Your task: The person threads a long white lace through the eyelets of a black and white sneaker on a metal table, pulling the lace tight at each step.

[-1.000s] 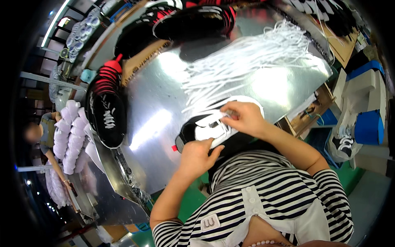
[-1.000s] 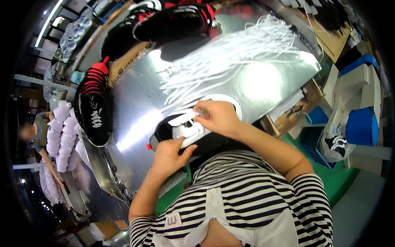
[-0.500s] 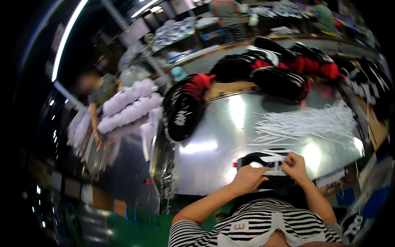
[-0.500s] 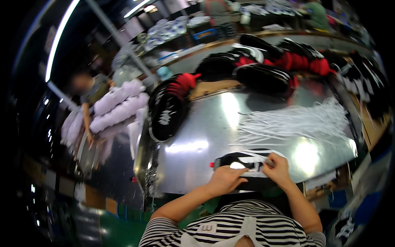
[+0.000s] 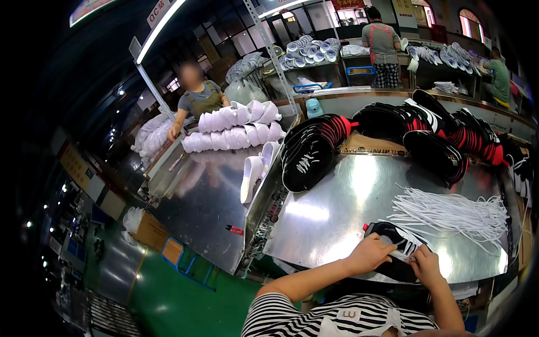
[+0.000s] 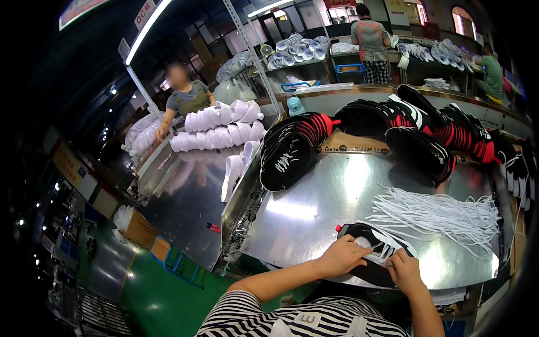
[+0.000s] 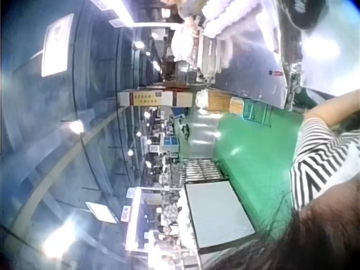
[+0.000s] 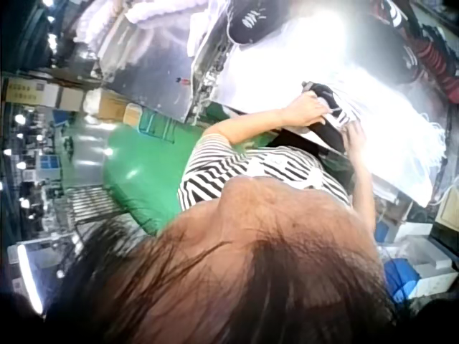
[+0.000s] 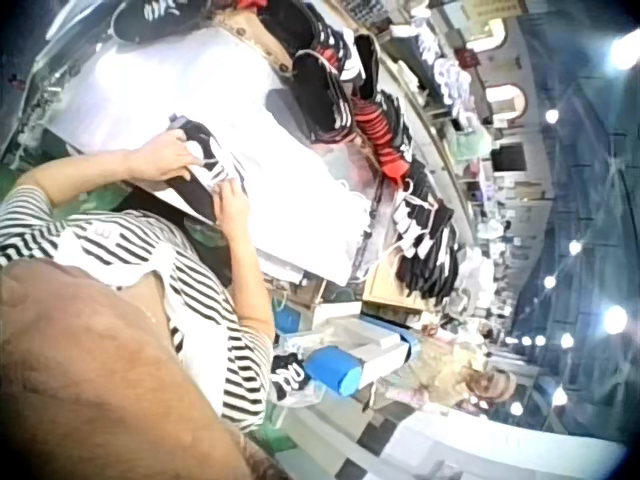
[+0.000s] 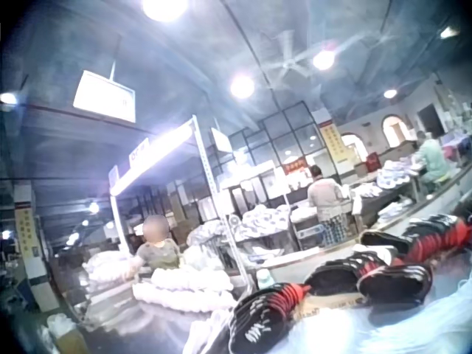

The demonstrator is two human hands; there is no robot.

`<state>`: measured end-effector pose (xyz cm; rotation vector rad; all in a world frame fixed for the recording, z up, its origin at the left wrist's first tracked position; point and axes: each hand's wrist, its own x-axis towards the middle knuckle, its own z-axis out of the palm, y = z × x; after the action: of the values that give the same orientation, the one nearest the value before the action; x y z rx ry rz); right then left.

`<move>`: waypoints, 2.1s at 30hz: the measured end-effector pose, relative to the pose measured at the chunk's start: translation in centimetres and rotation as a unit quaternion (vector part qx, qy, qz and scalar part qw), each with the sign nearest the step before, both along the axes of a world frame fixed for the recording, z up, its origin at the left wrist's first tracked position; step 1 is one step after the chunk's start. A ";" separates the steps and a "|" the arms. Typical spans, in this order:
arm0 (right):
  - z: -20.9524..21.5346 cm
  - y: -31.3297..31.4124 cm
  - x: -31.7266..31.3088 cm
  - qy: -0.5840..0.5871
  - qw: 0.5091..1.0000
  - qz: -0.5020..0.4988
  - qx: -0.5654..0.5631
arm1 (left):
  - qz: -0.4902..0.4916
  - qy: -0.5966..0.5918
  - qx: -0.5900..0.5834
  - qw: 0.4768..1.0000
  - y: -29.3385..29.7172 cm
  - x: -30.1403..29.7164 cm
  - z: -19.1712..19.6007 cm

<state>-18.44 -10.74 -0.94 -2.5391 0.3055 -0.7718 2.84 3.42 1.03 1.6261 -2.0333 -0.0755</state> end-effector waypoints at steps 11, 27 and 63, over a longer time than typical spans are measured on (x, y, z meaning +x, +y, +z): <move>0.4 0.5 1.9 -0.110 0.985 -0.070 0.112 | 0.301 0.500 -0.059 0.810 3.0 -4.4 -4.1; 2.2 3.4 6.4 -0.020 0.795 0.108 0.597 | 0.166 0.577 0.078 0.796 3.8 7.1 3.7; 0.3 -30.4 6.2 -0.348 0.837 -0.165 0.389 | 0.110 -0.334 -0.198 0.915 -33.2 5.3 7.8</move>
<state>-12.20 -41.09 -0.60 -1.3447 0.6494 -1.3077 8.18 -29.76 8.87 1.7311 -2.1028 1.0369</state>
